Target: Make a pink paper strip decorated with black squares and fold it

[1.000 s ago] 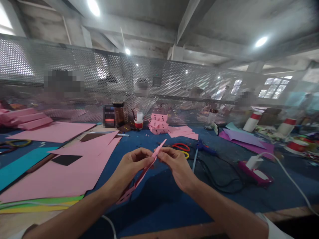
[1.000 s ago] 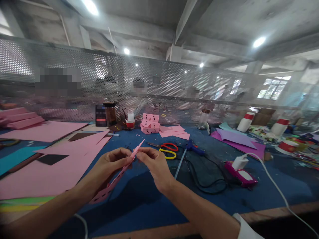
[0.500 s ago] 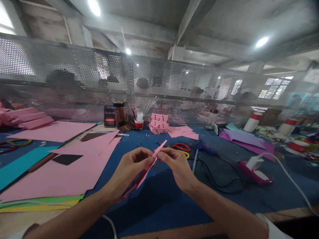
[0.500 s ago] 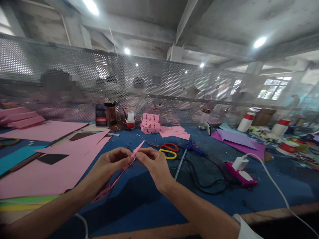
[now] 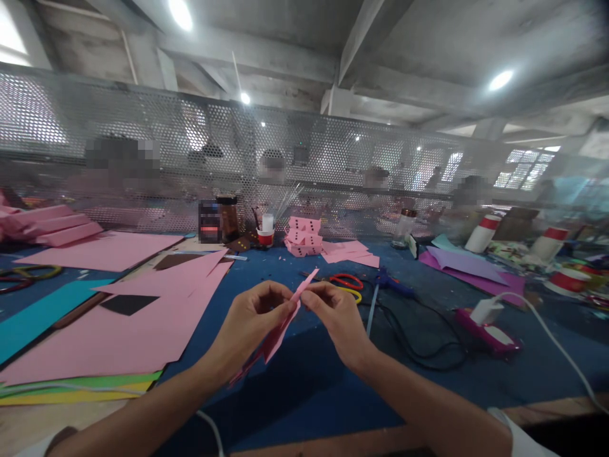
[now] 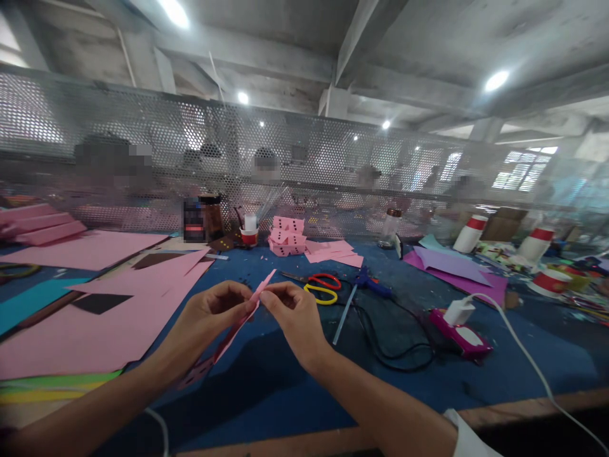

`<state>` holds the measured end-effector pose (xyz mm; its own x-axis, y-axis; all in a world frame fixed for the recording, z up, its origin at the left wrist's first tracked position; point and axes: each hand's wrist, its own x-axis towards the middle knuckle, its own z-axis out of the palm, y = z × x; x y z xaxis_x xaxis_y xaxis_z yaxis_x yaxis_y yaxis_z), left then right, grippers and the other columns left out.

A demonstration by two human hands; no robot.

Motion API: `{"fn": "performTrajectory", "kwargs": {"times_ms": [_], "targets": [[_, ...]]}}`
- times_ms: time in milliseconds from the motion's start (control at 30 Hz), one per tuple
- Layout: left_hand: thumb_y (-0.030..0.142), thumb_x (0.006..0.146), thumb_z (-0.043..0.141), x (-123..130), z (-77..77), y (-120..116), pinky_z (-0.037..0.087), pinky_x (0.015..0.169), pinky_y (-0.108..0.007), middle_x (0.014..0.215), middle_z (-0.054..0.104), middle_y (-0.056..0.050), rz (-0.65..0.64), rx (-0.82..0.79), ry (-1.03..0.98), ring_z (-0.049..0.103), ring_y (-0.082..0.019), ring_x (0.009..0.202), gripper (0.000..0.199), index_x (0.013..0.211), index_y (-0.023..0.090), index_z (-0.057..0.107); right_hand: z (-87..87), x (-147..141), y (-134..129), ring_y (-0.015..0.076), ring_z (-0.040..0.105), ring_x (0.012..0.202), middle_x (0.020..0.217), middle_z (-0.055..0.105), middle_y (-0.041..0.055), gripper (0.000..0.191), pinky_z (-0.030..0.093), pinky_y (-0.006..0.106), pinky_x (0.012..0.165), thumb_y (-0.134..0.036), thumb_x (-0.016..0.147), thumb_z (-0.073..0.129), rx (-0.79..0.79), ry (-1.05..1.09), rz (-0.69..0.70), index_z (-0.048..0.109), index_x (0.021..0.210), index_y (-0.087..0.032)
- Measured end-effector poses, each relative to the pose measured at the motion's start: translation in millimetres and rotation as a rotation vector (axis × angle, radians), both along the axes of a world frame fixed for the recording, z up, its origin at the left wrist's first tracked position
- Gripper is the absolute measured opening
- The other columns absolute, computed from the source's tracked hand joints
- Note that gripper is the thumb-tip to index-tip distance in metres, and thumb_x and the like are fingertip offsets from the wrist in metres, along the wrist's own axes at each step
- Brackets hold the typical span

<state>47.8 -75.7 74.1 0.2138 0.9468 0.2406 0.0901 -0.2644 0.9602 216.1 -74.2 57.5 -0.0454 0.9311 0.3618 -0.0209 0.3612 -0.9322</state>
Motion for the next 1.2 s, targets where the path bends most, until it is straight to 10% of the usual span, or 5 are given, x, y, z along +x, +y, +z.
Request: {"fn": "performTrajectory", "kwargs": {"times_ms": [1200], "targets": [[0.041, 0.076, 0.073, 2.4, -2.5, -0.5, 0.046, 0.065, -0.024, 0.076, 0.063, -0.001, 0.031, 0.042, 0.025, 0.057, -0.016, 0.071, 0.024, 0.079, 0.019, 0.065, -1.8, -1.8, -8.1, 0.0196, 0.063, 0.081, 0.084, 0.07, 0.0031, 0.009, 0.045, 0.033, 0.081, -0.024, 0.088, 0.059, 0.318, -0.337, -0.243, 0.067, 0.085, -0.022]]}}
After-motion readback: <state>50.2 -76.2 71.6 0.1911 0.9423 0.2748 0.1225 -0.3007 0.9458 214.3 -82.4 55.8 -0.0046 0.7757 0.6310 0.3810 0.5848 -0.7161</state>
